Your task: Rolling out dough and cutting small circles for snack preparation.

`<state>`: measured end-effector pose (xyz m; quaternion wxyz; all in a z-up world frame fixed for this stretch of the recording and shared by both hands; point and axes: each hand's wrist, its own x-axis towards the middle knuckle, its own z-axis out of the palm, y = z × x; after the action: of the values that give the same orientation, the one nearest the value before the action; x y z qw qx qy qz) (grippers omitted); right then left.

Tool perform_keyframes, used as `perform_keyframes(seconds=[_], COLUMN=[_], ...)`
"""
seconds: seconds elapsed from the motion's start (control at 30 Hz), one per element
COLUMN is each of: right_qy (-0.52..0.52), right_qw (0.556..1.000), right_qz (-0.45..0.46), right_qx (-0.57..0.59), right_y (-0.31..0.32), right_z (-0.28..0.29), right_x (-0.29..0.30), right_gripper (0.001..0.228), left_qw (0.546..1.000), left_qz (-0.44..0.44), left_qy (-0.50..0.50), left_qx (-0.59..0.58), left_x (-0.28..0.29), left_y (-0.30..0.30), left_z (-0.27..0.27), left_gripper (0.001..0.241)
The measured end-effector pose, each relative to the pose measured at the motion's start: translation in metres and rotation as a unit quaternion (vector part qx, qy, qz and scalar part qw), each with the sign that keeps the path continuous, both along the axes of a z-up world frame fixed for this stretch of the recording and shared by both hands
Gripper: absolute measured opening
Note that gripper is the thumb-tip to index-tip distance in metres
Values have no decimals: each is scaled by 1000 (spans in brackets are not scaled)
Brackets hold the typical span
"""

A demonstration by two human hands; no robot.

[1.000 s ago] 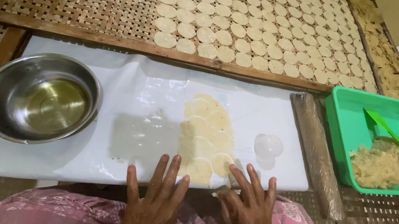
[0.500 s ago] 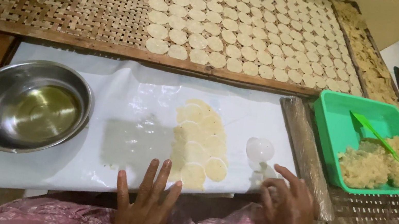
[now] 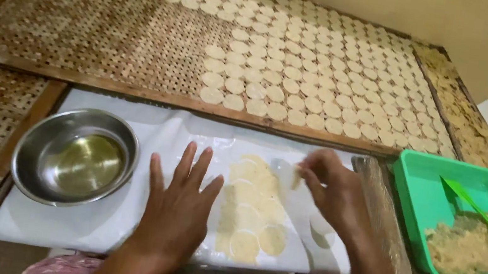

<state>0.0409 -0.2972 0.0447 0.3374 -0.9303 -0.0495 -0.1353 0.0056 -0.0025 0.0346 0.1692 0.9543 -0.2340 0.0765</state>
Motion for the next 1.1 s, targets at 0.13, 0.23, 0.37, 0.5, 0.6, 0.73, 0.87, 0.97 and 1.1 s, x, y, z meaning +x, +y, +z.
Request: perform_keyframes(seconds=[0.13, 0.23, 0.37, 0.5, 0.6, 0.73, 0.87, 0.97, 1.1], right_qy=[23, 74, 81, 93, 113, 69, -4, 19, 34], right_qw=[998, 995, 996, 995, 993, 993, 976, 969, 962], right_qz=[56, 66, 25, 17, 18, 93, 193, 196, 194], right_qx=[12, 15, 5, 13, 4, -23, -98, -147, -192], right_y=[34, 41, 18, 10, 17, 28, 47, 57, 53], right_z=[-13, -19, -37, -58, -63, -68, -59, -40, -35], right_x=[34, 52, 66, 74, 76, 79, 75, 70, 67], right_gripper=[20, 17, 19, 21, 23, 30, 45, 49, 43], left_qw=[1000, 995, 995, 996, 996, 997, 998, 999, 998], left_qz=[-8, 29, 27, 2, -19, -24, -22, -18, -18], left_qy=[-9, 83, 88, 83, 83, 52, 52, 33, 25], left_qx=[17, 45, -25, -15, -19, -50, 14, 39, 56], left_x=[36, 54, 54, 57, 61, 66, 63, 59, 60], left_y=[-6, -8, -5, -11, -21, -32, -35, -35, -36], left_z=[11, 0, -28, -47, -56, -58, -61, -65, -64], left_gripper=[51, 51, 58, 61, 65, 57, 65, 62, 63])
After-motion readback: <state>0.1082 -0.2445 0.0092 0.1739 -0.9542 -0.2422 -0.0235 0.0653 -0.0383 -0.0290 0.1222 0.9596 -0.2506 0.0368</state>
